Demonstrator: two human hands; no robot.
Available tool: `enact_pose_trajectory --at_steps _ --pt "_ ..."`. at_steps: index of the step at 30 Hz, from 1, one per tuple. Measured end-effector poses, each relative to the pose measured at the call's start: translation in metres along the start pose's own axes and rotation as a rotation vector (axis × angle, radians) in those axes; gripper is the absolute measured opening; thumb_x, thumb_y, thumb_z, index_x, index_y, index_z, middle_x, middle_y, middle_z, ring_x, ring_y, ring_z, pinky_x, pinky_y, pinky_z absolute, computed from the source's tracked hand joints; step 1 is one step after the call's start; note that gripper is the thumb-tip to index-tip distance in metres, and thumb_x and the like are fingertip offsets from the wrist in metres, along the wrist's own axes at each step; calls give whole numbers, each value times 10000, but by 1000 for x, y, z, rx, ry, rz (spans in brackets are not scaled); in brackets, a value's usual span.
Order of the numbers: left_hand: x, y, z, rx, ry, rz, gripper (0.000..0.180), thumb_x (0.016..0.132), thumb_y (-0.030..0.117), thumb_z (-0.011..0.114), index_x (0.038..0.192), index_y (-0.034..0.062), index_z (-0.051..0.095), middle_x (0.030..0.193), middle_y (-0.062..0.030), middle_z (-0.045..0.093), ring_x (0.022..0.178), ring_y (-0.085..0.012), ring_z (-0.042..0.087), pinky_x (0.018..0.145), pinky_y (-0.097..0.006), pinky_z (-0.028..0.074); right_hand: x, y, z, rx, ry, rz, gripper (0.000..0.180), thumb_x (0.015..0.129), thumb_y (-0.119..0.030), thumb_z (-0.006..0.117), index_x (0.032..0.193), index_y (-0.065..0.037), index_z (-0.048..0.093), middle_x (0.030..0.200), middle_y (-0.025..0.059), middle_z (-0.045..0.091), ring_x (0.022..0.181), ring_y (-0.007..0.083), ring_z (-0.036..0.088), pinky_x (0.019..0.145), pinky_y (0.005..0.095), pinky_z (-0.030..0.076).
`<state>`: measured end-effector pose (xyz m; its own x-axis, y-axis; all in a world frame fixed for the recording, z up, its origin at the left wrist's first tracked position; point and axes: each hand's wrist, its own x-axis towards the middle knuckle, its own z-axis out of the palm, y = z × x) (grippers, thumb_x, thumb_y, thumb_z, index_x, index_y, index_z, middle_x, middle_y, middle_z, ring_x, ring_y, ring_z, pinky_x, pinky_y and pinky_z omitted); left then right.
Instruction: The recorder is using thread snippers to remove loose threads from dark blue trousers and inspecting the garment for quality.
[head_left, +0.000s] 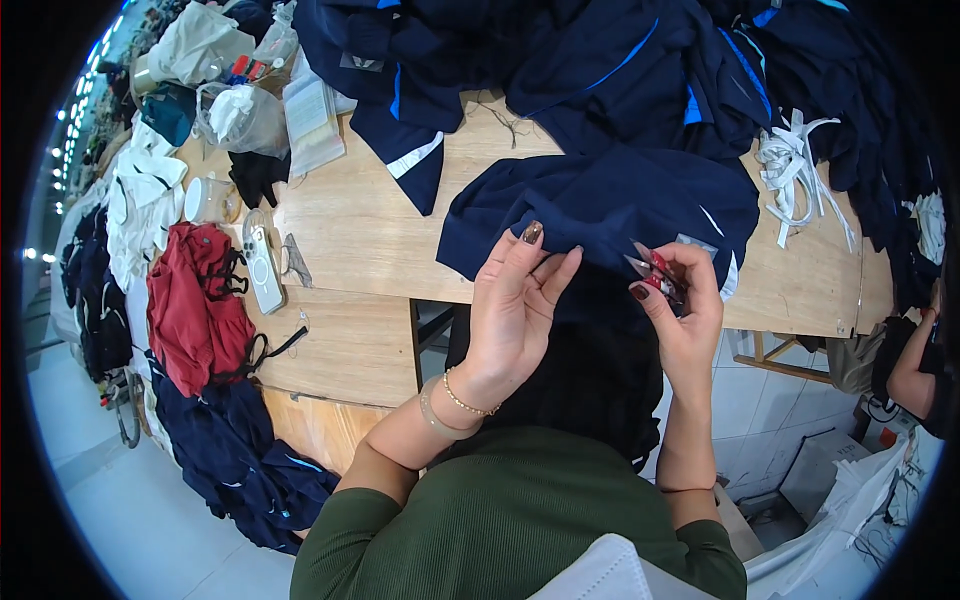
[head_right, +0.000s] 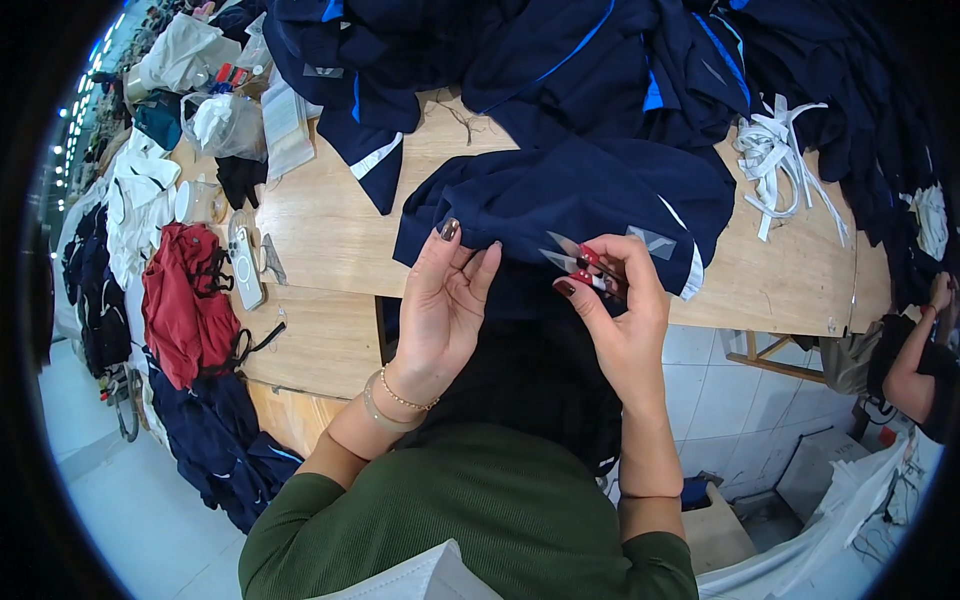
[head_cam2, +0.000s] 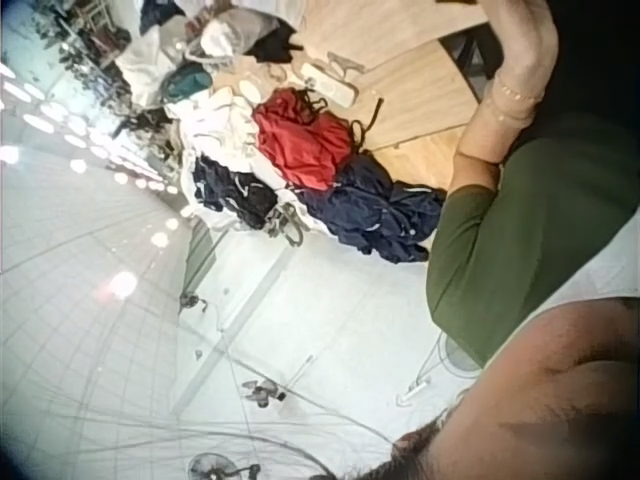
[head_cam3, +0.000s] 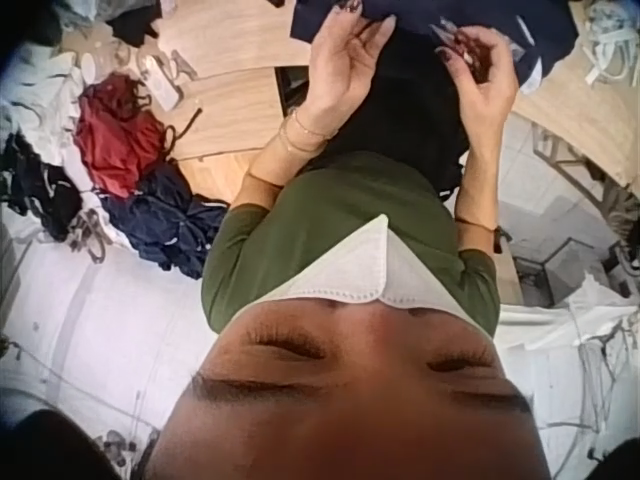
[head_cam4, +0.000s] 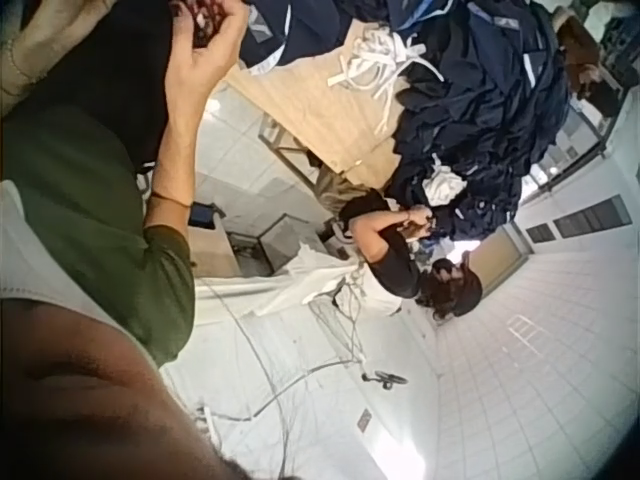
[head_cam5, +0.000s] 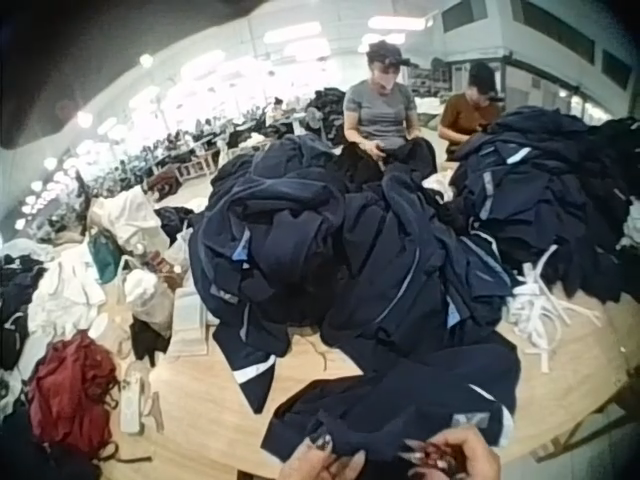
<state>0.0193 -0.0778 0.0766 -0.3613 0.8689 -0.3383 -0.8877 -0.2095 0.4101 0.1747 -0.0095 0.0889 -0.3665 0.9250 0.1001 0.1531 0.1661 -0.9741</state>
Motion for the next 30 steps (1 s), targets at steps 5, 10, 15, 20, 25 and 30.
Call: enact_pose_trajectory --at_steps 5,10,15,20,25,30 --pt "-4 -3 12 39 -94 41 152 964 145 521 1079 53 557 1045 -52 643 947 -146 643 940 -318 515 -1 -3 0 -179 116 -216 263 698 -15 783 890 16 606 843 77 604 698 122 552 606 237 441" --pt "-6 -7 13 51 -142 50 150 973 152 504 1083 61 549 1064 -65 643 984 -156 636 940 -319 515 3 -4 7 -234 185 -373 281 656 -12 805 858 20 612 795 103 606 667 183 562 576 257 446" --pt "-6 -9 12 59 -107 63 145 979 144 487 1084 64 548 1077 -69 637 997 -154 631 948 -325 511 2 -7 10 -279 196 -390 289 644 -24 813 846 25 613 774 110 608 654 213 563 566 270 443" --pt "-6 -9 15 55 -139 66 152 979 137 487 1092 58 551 1083 -74 636 1002 -155 630 951 -328 511 3 -9 14 -319 208 -459 287 642 -27 814 845 18 617 774 112 610 642 225 558 548 282 436" --pt "-7 -11 15 49 -152 71 162 979 130 487 1107 54 551 1079 -76 638 1003 -154 630 953 -332 511 6 -13 18 -324 217 -458 273 645 -19 812 831 17 615 772 110 607 642 221 558 547 278 436" --pt "-8 -10 15 54 -120 63 150 977 128 492 1092 58 558 1071 -61 642 996 -150 633 966 -346 504 3 -13 21 3 220 -273 208 781 24 712 944 23 584 796 76 604 681 116 561 569 227 449"
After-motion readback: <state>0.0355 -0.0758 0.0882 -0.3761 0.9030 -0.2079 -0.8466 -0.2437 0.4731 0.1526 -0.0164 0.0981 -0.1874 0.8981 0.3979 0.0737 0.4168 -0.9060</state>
